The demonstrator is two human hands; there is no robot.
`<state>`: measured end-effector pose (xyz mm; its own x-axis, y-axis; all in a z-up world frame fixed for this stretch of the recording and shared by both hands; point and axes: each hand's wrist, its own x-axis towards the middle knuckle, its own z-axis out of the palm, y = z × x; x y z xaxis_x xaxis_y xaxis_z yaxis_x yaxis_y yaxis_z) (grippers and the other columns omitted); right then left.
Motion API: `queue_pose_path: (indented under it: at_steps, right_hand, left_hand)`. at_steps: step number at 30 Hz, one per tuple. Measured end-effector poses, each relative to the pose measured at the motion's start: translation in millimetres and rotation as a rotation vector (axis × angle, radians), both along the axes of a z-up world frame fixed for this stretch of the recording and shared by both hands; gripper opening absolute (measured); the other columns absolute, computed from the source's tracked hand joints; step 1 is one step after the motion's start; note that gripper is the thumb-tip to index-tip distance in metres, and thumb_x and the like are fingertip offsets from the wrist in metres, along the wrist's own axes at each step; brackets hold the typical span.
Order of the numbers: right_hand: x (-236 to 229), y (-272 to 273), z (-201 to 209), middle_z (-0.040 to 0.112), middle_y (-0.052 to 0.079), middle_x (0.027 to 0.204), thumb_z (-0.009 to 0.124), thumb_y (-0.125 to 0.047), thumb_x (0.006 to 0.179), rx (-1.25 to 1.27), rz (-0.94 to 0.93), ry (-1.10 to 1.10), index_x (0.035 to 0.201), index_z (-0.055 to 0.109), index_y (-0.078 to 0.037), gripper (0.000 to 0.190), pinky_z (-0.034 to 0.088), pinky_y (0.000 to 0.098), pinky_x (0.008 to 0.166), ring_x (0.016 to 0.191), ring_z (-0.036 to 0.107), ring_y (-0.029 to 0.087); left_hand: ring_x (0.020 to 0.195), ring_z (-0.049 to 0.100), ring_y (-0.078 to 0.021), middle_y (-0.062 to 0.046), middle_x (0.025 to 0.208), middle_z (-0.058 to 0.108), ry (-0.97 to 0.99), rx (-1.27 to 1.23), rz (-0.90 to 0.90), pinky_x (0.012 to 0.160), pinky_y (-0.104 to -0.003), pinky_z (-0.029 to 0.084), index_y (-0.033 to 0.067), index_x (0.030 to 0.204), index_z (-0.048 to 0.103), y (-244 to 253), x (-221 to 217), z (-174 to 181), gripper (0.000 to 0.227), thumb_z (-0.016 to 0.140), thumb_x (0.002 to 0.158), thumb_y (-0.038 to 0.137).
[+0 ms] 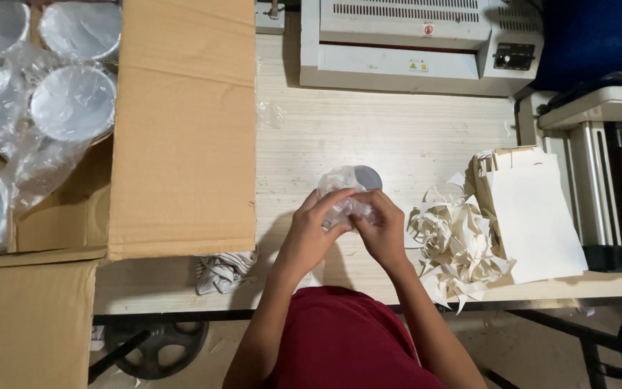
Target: The person unpacks white mugs from a cardboard box, removes plastic wrapping, and wipes each mug with a striped cloth. The person handles the mugs one at a time, wiping the exterior and interior surfaces before placing them on the table.
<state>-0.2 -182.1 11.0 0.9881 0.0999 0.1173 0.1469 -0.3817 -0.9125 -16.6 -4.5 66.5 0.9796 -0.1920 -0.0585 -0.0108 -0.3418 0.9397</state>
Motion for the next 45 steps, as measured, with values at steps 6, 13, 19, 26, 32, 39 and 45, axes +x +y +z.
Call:
queue_pose_path:
  at_steps: [6,13,19,26,32,39,45]
  right_hand:
    - [0.3,-8.0,11.9,0.055,0.014,0.133,0.071,0.004,0.081,0.341,0.072,0.087,0.133,0.048,-0.005,0.057,0.061,0.0307,0.088,0.117,0.063,0.021]
    - [2.0,-27.7,34.3,0.05,0.006,0.149,0.067,-0.016,0.084,0.629,0.294,0.452,0.154,0.045,-0.017,0.073,0.059,0.0393,0.1,0.129,0.059,0.022]
    - [3.5,-25.4,11.1,0.074,0.012,0.113,0.07,-0.007,0.092,0.403,0.148,0.525,0.126,0.068,-0.002,0.035,0.06,0.0361,0.094,0.103,0.07,0.021]
    - [4.8,-20.2,6.6,0.074,0.007,0.111,0.07,0.006,0.086,0.445,0.078,0.334,0.115,0.069,0.001,0.029,0.058,0.0303,0.086,0.098,0.068,0.013]
    - [-6.3,-8.6,4.0,0.074,0.011,0.111,0.077,-0.001,0.088,0.361,0.209,0.358,0.122,0.07,0.001,0.034,0.059,0.0338,0.085,0.097,0.069,0.017]
    - [-7.8,-13.7,35.8,0.063,0.013,0.136,0.085,-0.03,0.084,0.674,0.495,0.349,0.151,0.049,-0.006,0.079,0.056,0.0388,0.098,0.106,0.066,0.021]
    - [-6.9,-21.1,27.2,0.063,0.013,0.132,0.08,-0.022,0.089,0.626,0.364,0.372,0.146,0.051,-0.005,0.067,0.055,0.0384,0.096,0.104,0.064,0.02]
  left_hand:
    - [0.099,0.072,-0.0225,-0.013,0.12,0.071,-0.098,-0.091,0.102,0.078,-0.035,0.061,0.0136,0.128,0.068,-0.8,-1.8,-16.7,0.046,0.079,0.085,0.006]
    - [0.089,0.072,-0.0152,-0.012,0.108,0.072,0.093,-0.451,0.099,0.07,-0.028,0.065,0.0007,0.121,0.067,0.5,0.0,-39.7,0.031,0.067,0.09,-0.002]
    - [0.098,0.068,-0.0195,-0.014,0.111,0.067,0.258,-0.674,-0.032,0.082,-0.036,0.063,-0.0041,0.122,0.062,-4.2,-0.8,-69.9,0.025,0.055,0.099,0.001]
    - [0.122,0.061,-0.0242,-0.012,0.137,0.048,0.181,-0.632,0.106,0.091,-0.039,0.064,0.0072,0.149,0.031,5.5,-5.5,-25.8,0.064,0.063,0.094,0.017]
    - [0.111,0.07,-0.0313,-0.014,0.124,0.063,0.086,-0.327,0.166,0.083,-0.04,0.065,0.0039,0.124,0.062,17.5,-38.4,0.3,0.041,0.077,0.087,0.014]
    - [0.106,0.073,-0.0257,-0.011,0.118,0.066,-0.447,0.085,0.223,0.08,-0.036,0.064,0.0153,0.1,0.071,84.3,-111.1,97.6,0.024,0.077,0.081,0.004]
    - [0.126,0.057,-0.029,-0.013,0.134,0.056,-0.724,0.595,1.034,0.104,-0.042,0.051,0.0128,0.11,0.069,143.7,-93.3,123.7,0.022,0.066,0.093,0.0]
